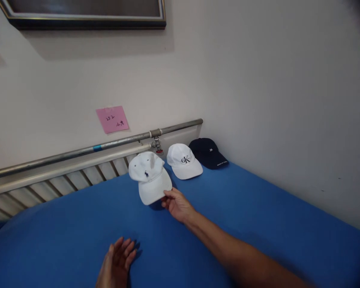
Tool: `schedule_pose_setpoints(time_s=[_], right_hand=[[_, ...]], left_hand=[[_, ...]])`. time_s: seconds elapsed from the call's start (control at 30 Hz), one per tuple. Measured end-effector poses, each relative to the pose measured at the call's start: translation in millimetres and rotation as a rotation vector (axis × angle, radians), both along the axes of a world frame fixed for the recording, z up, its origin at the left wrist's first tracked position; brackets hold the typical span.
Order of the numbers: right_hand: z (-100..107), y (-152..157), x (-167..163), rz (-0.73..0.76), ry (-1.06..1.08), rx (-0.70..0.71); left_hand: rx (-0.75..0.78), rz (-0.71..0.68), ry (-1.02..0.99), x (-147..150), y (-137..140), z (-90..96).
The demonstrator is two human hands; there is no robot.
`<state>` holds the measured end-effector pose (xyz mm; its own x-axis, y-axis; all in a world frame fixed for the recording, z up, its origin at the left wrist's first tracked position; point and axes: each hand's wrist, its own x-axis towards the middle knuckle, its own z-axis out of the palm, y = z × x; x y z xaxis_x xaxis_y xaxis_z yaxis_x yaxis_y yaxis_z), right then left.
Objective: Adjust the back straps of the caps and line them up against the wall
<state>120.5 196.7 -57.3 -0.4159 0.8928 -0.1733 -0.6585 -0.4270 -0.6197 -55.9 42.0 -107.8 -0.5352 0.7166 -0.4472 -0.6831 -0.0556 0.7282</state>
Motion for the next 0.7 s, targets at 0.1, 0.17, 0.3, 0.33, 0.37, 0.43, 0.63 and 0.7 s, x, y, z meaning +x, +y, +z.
schedule_pose_setpoints(time_s=[0.1, 0.17, 0.3, 0.33, 0.37, 0.43, 0.63, 0.7], right_hand=[[-8.8, 33.1, -10.9, -0.054, 0.017, -0.009], [-14.7, 50.0, -15.9, -0.068, 0.018, -0.026], [-24.6, 68.1, -19.9, -0.075, -0.003, -0.074], [-26.2, 69.5, -19.7, -0.076, -0.013, -0.084], [-27.4, 69.6, -19.1, -0.077, -0.026, -0.093], [-28.3, 67.3, -16.9, -0.082, -0.057, -0.106], [-25.9, 52.9, -7.3, -0.157, -0.142, -0.105], [-25.2, 48.7, -4.6, -0.204, -0.168, -0.089]], left_hand=[[0.006, -0.136, -0.064, -18.0, 7.1, -24.0], [-0.006, -0.175, -0.099, -27.6, 9.8, -36.6], [-0.029, -0.177, -0.1, -32.7, 10.7, -45.1], [-0.027, -0.182, -0.087, -31.4, 10.3, -43.7], [-0.024, -0.189, -0.069, -29.4, 9.8, -41.2], [-0.013, -0.192, -0.023, -24.3, 8.5, -34.0], [0.021, -0.162, 0.079, -7.8, 4.5, -16.0], [0.021, -0.117, 0.104, -2.4, 4.1, -13.8]])
